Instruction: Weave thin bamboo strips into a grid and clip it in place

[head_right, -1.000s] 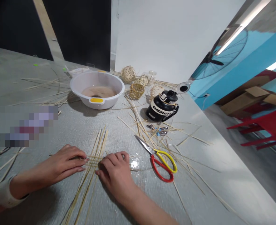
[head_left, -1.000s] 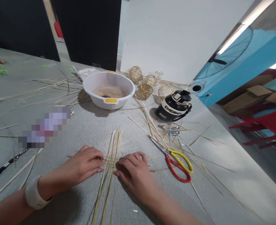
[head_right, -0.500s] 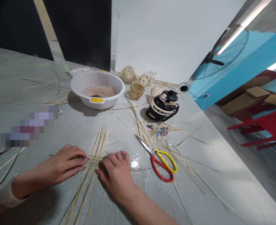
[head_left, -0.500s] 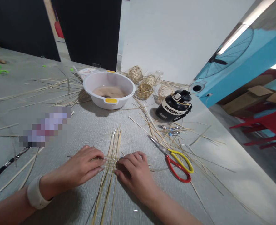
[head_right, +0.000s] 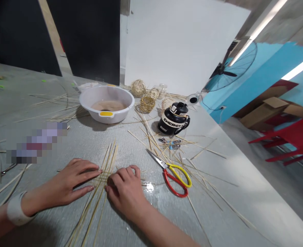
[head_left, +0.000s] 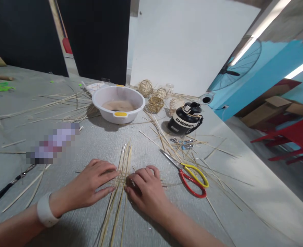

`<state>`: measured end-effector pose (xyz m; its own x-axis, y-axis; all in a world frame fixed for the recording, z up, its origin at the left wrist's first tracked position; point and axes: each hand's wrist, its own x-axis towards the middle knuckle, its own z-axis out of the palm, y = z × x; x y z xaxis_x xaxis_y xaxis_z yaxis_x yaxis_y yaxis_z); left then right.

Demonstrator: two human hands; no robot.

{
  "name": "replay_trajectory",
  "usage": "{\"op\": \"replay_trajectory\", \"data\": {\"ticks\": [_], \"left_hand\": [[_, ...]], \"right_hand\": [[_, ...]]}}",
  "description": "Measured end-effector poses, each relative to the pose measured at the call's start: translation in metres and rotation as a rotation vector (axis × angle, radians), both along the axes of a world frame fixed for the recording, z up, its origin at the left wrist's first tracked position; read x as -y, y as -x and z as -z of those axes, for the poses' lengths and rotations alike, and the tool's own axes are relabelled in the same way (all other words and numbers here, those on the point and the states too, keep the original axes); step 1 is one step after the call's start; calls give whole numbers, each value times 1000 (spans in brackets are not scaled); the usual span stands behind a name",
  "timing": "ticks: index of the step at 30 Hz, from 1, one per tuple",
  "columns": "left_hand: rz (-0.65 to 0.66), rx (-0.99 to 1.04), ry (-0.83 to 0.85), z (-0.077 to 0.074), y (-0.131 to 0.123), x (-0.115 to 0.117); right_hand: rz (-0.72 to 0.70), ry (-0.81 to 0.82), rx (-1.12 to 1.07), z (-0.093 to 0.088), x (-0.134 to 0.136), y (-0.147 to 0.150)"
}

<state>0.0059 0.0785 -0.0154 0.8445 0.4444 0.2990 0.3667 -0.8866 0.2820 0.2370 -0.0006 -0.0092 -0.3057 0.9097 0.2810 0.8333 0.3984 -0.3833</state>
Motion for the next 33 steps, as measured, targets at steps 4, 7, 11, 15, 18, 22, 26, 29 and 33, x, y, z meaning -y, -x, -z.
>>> {"op": "replay_trajectory", "data": {"ticks": [4,7,11,15,18,22,26,29,33], "left_hand": [[7,-10,0,2,-2,1],[-13,-9,13,3,-2,2],[-27,-13,6,4,-2,4],[-31,-10,3,4,-2,5],[-30,-6,-8,3,-2,6],[-26,-14,-9,4,-2,7],[-29,-25,-7,6,-1,7],[-27,-23,-10,6,-1,7],[-37,-23,-11,6,-1,9]], "right_hand": [[1,-27,15,2,2,1],[6,-29,31,2,3,2],[13,-45,64,1,5,3],[20,-58,88,0,7,5],[14,-47,99,-1,8,6],[6,-46,119,0,9,7],[7,-77,117,1,10,8],[3,-87,108,0,11,10],[-27,-79,131,-1,11,12]]}}
